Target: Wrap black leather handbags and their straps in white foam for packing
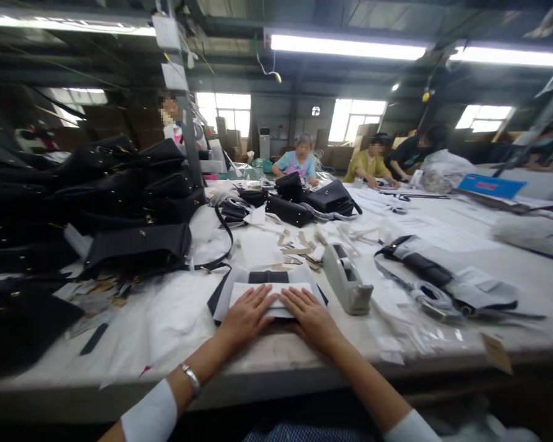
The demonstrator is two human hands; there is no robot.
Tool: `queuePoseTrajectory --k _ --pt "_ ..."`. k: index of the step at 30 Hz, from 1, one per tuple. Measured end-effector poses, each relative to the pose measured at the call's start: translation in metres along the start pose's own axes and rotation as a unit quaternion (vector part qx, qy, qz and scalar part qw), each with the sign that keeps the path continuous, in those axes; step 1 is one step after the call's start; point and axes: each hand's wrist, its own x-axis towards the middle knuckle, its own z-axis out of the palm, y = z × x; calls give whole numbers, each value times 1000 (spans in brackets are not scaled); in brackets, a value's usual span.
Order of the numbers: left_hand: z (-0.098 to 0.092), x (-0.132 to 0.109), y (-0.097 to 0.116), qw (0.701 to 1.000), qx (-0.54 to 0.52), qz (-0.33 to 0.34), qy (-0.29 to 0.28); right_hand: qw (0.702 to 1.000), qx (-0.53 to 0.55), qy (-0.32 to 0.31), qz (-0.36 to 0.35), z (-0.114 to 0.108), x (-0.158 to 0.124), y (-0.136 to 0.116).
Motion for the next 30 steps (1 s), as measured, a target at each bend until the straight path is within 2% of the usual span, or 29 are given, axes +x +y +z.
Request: queuePoseTrajectory --k 5,13,19,25,30 --pt "1 -1 -1 1000 2 -4 -9 995 -73 -49 -37 2 8 -2" --pt "-5 1 -1 1000 -13 -10 -8 987 -130 -86 -32 5 26 -12" --pt "-11 3 -1 1000 -13 -6 -5 982 -145 -107 -51 -21 34 -14" --pt "-12 3 1 999 6 -18 26 979 -136 -125 -83 -50 48 -12" --pt "-2 -3 13 999 27 11 40 979 -137 -131 -75 -62 27 -19"
